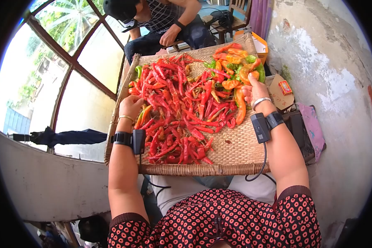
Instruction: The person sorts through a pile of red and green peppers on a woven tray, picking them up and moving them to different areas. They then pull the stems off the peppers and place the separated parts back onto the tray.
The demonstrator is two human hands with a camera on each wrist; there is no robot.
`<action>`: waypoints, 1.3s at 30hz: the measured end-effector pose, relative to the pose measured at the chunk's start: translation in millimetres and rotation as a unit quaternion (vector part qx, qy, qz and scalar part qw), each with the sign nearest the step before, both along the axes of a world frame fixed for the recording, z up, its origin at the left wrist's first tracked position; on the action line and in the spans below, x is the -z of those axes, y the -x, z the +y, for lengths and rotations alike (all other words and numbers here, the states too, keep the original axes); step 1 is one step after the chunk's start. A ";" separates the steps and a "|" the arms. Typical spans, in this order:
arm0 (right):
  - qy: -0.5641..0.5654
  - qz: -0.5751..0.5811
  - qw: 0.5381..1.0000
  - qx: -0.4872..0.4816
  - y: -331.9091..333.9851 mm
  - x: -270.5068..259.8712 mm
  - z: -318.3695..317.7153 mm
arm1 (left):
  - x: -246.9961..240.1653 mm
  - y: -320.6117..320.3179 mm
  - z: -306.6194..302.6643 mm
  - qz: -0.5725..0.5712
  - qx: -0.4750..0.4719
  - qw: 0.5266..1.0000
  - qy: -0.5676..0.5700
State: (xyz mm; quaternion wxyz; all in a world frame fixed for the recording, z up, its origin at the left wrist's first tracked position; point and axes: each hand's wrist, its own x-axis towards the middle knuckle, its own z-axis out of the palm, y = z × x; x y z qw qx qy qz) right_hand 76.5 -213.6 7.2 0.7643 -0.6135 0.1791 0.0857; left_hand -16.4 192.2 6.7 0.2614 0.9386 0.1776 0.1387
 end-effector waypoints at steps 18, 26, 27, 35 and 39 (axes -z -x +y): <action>0.418 -0.238 0.866 -0.135 11.9 5.9 19.7 | 18.2 4.7 -4.7 0.211 0.086 0.966 -0.124; 0.425 -0.234 0.855 -0.184 15.1 9.8 24.8 | 27.3 -0.4 -12.2 0.219 0.083 0.956 -0.177; 0.429 -0.259 0.844 -0.190 15.3 11.5 26.6 | 27.1 -1.7 -11.9 0.204 0.068 0.963 -0.165; 0.382 -0.276 0.862 -0.188 18.4 4.0 28.2 | -8.8 11.1 0.0 0.128 0.065 0.986 -0.086; 0.391 -0.296 0.846 -0.209 21.3 1.9 31.7 | -34.1 24.7 -7.3 0.078 0.077 0.994 -0.031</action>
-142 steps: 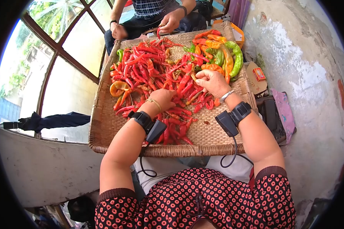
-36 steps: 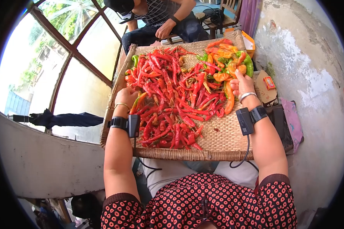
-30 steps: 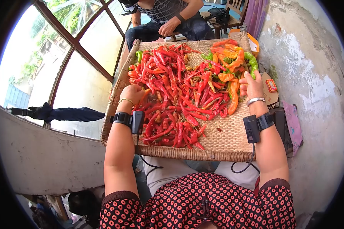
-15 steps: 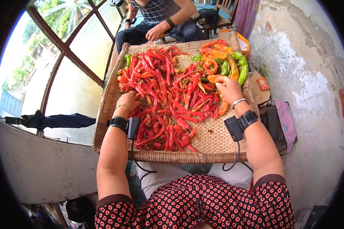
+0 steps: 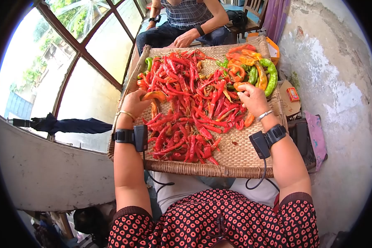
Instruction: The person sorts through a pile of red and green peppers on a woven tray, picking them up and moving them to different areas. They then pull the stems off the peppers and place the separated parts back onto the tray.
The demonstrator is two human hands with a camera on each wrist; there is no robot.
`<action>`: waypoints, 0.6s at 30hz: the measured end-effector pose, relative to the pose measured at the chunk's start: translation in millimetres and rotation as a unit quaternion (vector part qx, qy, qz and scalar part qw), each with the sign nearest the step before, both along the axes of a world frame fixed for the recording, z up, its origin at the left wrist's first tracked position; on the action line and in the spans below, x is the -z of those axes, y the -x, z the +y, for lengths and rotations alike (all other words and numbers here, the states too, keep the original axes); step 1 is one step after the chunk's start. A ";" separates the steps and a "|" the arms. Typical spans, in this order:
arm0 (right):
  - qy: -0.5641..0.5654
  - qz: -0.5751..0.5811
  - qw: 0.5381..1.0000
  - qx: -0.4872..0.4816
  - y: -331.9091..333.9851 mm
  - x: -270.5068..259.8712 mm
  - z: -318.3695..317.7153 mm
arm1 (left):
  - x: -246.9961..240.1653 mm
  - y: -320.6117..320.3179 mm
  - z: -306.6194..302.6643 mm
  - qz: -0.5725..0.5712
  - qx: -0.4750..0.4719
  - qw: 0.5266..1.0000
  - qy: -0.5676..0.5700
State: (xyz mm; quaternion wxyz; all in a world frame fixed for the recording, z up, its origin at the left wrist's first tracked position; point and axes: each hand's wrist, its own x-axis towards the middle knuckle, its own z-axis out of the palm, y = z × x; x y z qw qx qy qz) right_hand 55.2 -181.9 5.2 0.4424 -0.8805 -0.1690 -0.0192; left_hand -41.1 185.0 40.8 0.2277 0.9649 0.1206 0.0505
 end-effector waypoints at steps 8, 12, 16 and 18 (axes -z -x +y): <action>-0.127 0.142 0.971 -0.141 26.4 -15.9 20.6 | -2.9 -7.9 -62.5 -0.155 0.214 0.960 0.091; -0.091 0.098 0.963 -0.234 47.8 -13.0 37.4 | 10.4 -13.7 -105.1 -0.166 0.373 0.913 0.004; -0.009 0.064 0.962 -0.266 58.0 -7.1 47.0 | 0.3 -7.2 -130.4 -0.107 0.377 0.920 0.027; -0.014 0.087 0.961 -0.260 57.6 -4.0 49.9 | -3.2 -5.7 -131.2 -0.116 0.391 0.913 0.016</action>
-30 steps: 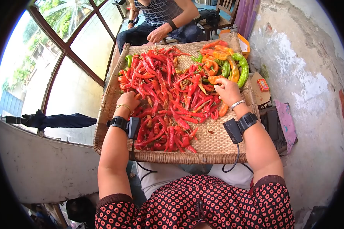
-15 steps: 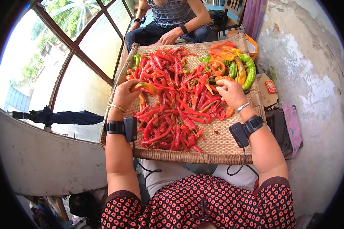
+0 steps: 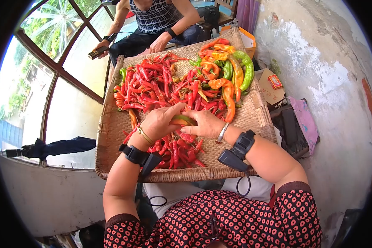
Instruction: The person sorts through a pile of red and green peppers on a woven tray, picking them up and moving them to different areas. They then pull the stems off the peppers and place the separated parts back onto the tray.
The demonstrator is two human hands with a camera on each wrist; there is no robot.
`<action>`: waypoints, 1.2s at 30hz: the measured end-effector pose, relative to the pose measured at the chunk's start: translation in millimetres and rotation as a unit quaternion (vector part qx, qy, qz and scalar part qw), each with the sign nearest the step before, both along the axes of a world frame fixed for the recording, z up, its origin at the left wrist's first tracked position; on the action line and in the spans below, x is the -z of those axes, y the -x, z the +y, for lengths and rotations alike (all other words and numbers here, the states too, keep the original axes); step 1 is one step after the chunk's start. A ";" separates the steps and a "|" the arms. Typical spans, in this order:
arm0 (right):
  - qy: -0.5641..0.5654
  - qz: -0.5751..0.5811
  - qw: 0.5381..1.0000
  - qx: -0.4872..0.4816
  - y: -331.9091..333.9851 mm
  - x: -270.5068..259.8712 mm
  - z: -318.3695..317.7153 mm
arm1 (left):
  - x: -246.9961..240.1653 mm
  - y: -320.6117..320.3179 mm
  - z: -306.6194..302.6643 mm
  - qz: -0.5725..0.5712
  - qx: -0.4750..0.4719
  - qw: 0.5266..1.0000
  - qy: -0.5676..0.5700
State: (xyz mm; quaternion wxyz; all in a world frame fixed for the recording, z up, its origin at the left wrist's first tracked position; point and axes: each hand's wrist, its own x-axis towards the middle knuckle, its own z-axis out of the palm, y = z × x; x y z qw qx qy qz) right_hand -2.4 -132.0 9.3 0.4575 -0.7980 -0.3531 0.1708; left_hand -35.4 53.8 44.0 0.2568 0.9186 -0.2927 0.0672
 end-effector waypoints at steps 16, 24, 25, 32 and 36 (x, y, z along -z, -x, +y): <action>-0.256 0.203 0.910 0.255 -52.9 -28.1 -59.1 | 11.8 -12.5 40.5 -0.043 -0.168 0.971 0.162; -0.008 -0.083 0.881 0.465 -87.0 10.6 -83.4 | 35.4 -25.8 75.0 -0.031 -0.282 0.958 0.036; 0.026 -0.110 0.878 0.464 -83.1 4.8 -82.2 | 38.7 -28.4 83.6 -0.037 -0.308 0.950 0.034; 0.195 -0.136 0.849 0.471 -77.4 -13.8 -86.7 | 38.6 -28.5 109.6 -0.042 -0.428 0.902 0.027; 0.182 -0.129 0.850 0.477 -82.6 -13.5 -96.8 | 45.3 -31.0 107.9 -0.075 -0.384 0.920 -0.011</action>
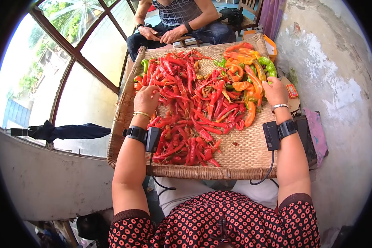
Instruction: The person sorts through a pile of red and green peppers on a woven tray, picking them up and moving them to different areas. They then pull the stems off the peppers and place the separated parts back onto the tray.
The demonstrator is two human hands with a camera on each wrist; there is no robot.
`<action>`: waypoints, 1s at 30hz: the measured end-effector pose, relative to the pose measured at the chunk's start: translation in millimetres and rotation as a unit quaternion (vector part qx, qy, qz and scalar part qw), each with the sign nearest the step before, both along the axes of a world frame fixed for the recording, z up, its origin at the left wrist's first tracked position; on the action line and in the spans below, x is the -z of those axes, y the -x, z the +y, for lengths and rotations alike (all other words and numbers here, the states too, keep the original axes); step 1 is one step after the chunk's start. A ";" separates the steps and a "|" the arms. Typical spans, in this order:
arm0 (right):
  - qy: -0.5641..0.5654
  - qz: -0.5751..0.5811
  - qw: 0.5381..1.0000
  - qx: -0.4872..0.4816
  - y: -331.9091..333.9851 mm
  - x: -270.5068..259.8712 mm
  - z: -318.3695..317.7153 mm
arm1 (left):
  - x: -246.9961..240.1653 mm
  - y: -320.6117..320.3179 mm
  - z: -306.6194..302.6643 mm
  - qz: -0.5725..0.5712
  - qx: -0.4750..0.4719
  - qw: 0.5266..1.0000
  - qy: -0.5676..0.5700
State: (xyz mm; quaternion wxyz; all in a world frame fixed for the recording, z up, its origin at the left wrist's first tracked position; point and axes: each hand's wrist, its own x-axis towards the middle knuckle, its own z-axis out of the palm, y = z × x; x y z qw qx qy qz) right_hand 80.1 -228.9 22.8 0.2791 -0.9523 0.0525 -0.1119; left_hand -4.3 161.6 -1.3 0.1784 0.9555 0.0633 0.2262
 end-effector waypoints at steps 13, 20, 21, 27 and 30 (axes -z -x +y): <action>-0.064 -0.076 0.980 -0.174 22.5 -2.3 32.3 | 3.9 -7.6 -29.2 0.029 0.013 0.991 -0.129; -0.079 -0.072 0.966 -0.234 30.0 -3.1 43.7 | -17.1 -36.4 -63.9 0.094 0.223 0.926 -0.291; -0.078 -0.072 0.966 -0.236 30.8 -0.2 44.9 | -18.0 -40.0 -74.5 0.147 0.229 0.908 -0.319; -0.091 -0.033 0.959 -0.266 36.4 2.4 51.5 | 11.1 -40.0 -76.3 0.198 0.209 0.894 -0.343; -0.077 -0.028 0.955 -0.286 37.4 4.8 55.0 | 12.4 -35.1 -74.9 0.279 0.219 0.876 -0.327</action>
